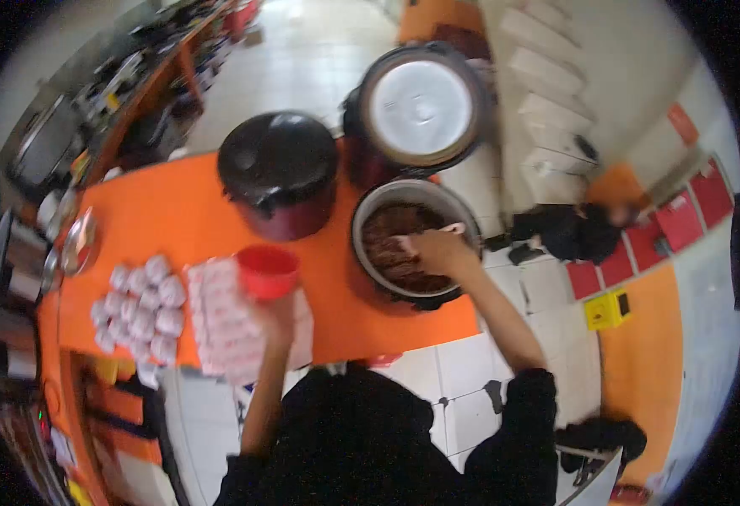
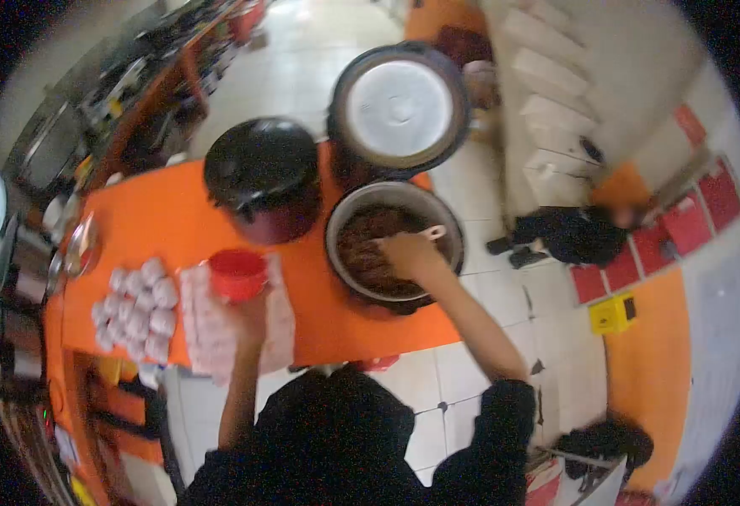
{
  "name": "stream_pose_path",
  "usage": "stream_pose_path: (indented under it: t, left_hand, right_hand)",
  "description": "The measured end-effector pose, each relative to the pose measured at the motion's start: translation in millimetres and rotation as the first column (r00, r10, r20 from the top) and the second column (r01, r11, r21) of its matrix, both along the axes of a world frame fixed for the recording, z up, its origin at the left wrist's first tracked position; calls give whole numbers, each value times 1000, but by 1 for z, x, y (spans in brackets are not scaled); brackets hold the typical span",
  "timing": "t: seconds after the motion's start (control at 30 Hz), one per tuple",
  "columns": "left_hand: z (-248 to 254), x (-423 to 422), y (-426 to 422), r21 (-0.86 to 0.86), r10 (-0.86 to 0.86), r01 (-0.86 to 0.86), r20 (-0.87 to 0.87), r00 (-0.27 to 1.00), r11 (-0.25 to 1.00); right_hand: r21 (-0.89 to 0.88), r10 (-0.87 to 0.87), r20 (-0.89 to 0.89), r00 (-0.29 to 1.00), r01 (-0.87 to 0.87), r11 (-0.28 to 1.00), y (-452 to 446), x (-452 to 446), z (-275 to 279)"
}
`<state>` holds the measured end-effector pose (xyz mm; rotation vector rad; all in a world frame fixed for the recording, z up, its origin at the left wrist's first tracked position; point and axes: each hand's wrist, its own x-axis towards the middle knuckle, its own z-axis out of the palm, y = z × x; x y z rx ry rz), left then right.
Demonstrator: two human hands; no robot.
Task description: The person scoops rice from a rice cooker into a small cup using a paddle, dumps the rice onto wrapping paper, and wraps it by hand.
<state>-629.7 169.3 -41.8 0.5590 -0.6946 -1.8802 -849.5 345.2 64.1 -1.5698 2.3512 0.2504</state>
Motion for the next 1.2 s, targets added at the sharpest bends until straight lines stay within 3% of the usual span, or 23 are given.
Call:
stream_pose_path:
  t: [0.03, 0.1, 0.17, 0.23, 0.33, 0.43, 0.5, 0.53, 0.57, 0.63, 0.67, 0.77, 0.9, 1.07, 1.1, 1.13, 1.17, 1.2]
  left_hand:
    - [0, -8, 3, -2, -4, 4, -3, 1000, 1000]
    - [17, -34, 11, -7, -79, 78, -95, 992, 997]
    - [18, -50, 30, 4, -90, 90, -71, 993, 996]
    - [16, -68, 40, 28, -104, 106, -70, 992, 994]
    - [2, -100, 41, -57, 4, -4, -6, 1000, 998]
    - [10, -125, 43, -57, 10, -15, -95, 995, 998]
    - [7, -137, 45, -113, 157, -142, 140, 978, 983]
    - [5, -138, 46, -88, 178, -166, 142, 974, 982]
    - [4, -140, 47, -62, 198, -191, 143, 970, 980]
    - [5, -133, 52, 136, 159, -147, -80, 984, 980]
    - [3, -135, 53, 105, 166, -161, -33, 986, 981]
    - [-14, -130, 52, 243, 113, -72, -159, 981, 967]
    - [4, -131, 55, 130, 113, -115, 23, 993, 985]
    - [15, -138, 62, 170, 199, -224, 153, 968, 960]
    - [8, -134, 59, 151, 210, -235, 163, 964, 960]
    - [-10, -130, 58, -151, 185, -150, 260, 948, 977]
    - [-17, -129, 55, -432, 232, -78, 319, 919, 899]
    - [-24, -126, 55, -400, 194, -74, 271, 943, 914]
  right_hand:
    - [108, -89, 14, 996, 87, 990, -7, 4, -1]
    - [-54, 2, -229, 973, -15, 998, -10, -2, -41]
    - [-260, -123, -404, 907, 15, 965, 1, -4, -54]
    - [-124, -163, -374, 913, 125, 984, 1, -16, -40]
    - [16, 40, -422, 906, -36, 999, 7, -53, -58]
    - [39, 124, -254, 959, -118, 992, 11, -66, -46]
    - [64, 25, -23, 999, -24, 998, 9, -69, -43]
    - [81, -34, 94, 995, 27, 996, 8, -70, -42]
    - [20, 2, 99, 995, -4, 1000, 6, -67, -39]
    - [-88, 65, 107, 992, -55, 995, 5, -60, -28]
    - [-59, 69, 147, 987, -61, 996, 4, -62, -23]
    - [-222, 118, 228, 967, -66, 973, 6, -74, -40]
    - [-182, 84, 293, 952, -31, 983, -1, -78, -45]
    - [-141, -6, 444, 896, 77, 987, -11, -78, -57]
    - [-138, -25, 469, 883, 101, 985, -9, -77, -53]
    - [-146, -31, 494, 869, 118, 982, -10, -76, -51]
    - [-156, -30, 523, 852, 130, 979, -11, -74, -50]
    - [-158, -6, 452, 892, 87, 984, -9, -75, -56]
